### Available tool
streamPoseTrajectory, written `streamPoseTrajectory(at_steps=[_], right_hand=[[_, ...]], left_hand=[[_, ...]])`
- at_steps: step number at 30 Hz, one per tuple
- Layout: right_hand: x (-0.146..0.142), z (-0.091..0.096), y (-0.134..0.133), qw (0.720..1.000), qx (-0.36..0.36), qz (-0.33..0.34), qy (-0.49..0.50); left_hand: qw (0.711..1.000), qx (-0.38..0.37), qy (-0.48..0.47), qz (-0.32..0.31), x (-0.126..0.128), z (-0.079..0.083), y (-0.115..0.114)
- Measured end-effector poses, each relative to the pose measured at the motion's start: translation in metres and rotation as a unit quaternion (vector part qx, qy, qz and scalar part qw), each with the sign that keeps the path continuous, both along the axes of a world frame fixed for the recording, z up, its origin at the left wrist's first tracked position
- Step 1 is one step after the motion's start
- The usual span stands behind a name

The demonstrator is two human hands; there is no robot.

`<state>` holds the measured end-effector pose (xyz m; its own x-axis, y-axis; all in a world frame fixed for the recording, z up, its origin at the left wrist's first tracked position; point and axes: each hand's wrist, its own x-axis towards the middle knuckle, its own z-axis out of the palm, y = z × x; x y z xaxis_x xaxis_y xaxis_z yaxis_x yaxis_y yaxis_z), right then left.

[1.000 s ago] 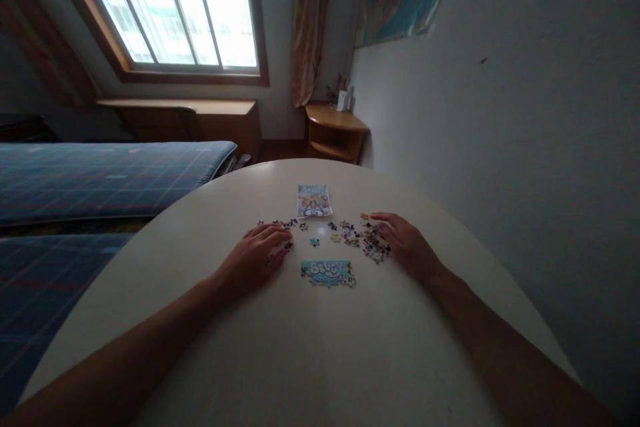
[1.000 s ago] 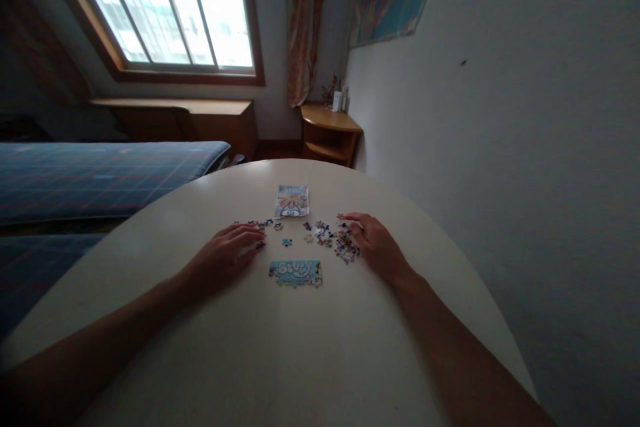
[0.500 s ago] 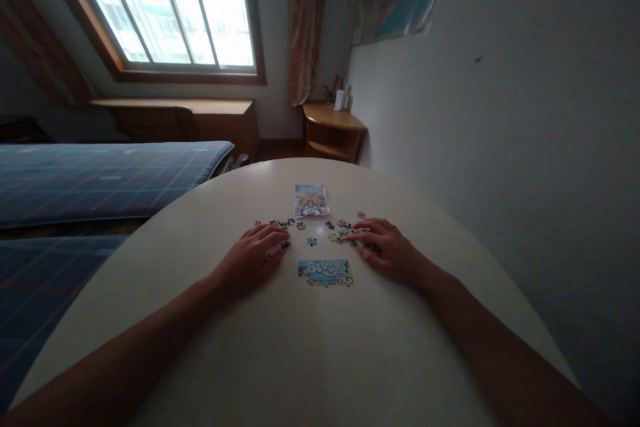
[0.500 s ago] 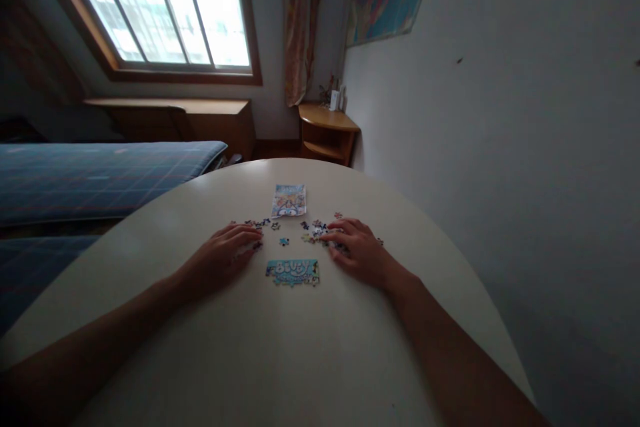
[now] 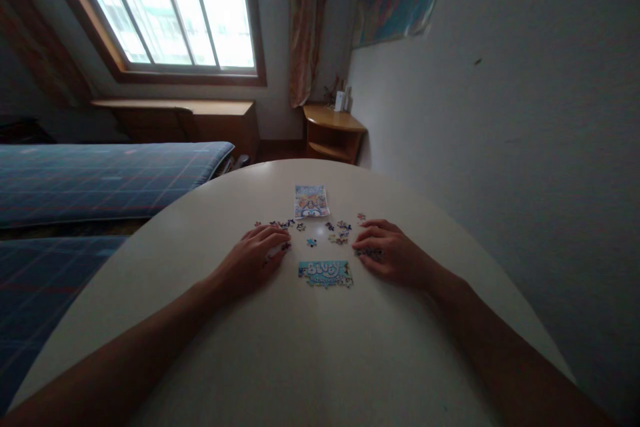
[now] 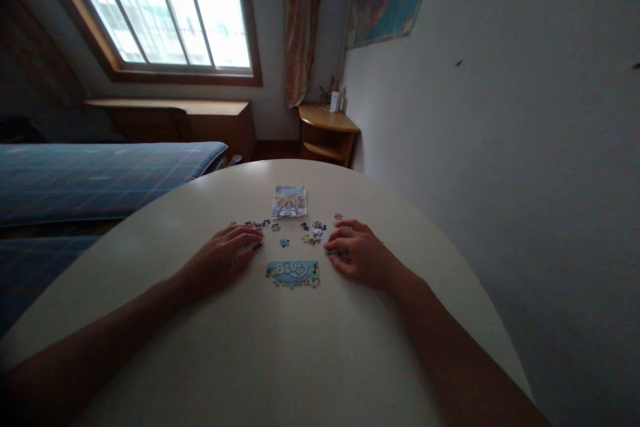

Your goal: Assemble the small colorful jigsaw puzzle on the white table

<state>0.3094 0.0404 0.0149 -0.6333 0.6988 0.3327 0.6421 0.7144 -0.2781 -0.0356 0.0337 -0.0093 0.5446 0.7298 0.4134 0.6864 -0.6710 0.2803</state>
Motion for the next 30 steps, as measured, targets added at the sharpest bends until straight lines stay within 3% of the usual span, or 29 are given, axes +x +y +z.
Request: streamPoseTrajectory(at_steps=[7, 12, 20, 25, 28, 30], right_hand=[[0.0, 0.013, -0.011, 0.998, -0.036, -0.004, -0.05], [-0.006, 0.028, -0.023, 0.994, -0.063, 0.044, -0.074], [-0.032, 0.049, -0.053, 0.981, -0.143, 0.09, -0.091], [-0.071, 0.031, -0.07, 0.989, -0.05, 0.103, -0.091], [-0.092, 0.012, -0.073, 0.994, 0.041, 0.079, -0.068], [-0.1, 0.003, -0.072, 0.995, 0.063, 0.062, -0.043]], left_hand=[[0.996, 0.022, -0.007, -0.085, 0.002, 0.008, -0.006], [0.985, -0.003, 0.029, -0.17, 0.002, 0.016, -0.011], [0.979, -0.016, 0.03, -0.201, 0.003, 0.016, -0.01], [0.977, 0.007, 0.01, -0.215, 0.005, 0.014, -0.009], [0.978, 0.004, 0.002, -0.208, 0.007, 0.014, -0.01], [0.979, -0.009, 0.001, -0.204, 0.007, 0.016, -0.011]])
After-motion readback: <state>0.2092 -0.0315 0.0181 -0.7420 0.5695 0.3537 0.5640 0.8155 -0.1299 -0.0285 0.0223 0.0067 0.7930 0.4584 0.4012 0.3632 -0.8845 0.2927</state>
